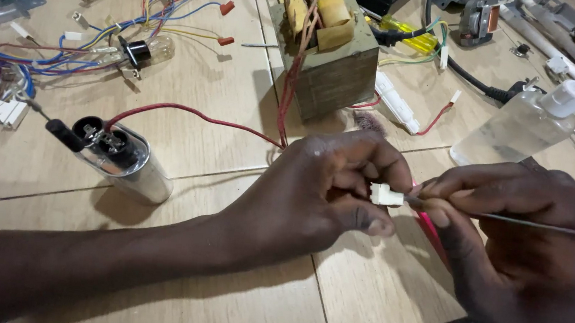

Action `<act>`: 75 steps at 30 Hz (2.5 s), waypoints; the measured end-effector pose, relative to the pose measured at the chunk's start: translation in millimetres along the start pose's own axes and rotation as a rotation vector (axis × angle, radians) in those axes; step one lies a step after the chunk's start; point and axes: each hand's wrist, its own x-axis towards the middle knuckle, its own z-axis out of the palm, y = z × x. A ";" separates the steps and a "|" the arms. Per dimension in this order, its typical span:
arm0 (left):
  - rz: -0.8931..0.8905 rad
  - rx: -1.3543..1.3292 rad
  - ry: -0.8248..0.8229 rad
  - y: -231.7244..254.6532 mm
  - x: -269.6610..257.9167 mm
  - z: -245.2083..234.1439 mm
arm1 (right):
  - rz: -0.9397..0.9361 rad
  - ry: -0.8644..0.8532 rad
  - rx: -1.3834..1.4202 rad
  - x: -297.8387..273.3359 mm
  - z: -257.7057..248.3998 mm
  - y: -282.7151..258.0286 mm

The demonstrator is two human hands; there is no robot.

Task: The person is troubleshooting and repairing electrical components of an appliance, specifically connecting and disconnecting wires from a transformer and capacitor using pliers and a probe.

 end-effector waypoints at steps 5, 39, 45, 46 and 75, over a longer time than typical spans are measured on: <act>-0.027 -0.112 0.040 -1.5 -1.1 0.8 | 0.098 0.012 0.064 -5.2 0.4 -0.1; 0.156 0.122 0.010 2.6 -5.2 3.1 | 0.245 0.056 0.512 -18.3 -10.9 13.2; 0.158 0.123 0.054 12.7 -8.2 4.7 | 0.293 0.006 0.319 -15.2 -10.2 6.8; 0.158 0.110 0.054 15.0 -10.6 4.6 | 0.285 0.010 0.281 -14.1 -8.9 5.9; 0.061 0.006 0.033 13.6 -10.7 3.5 | 0.176 -0.080 -0.063 -15.4 -8.1 3.6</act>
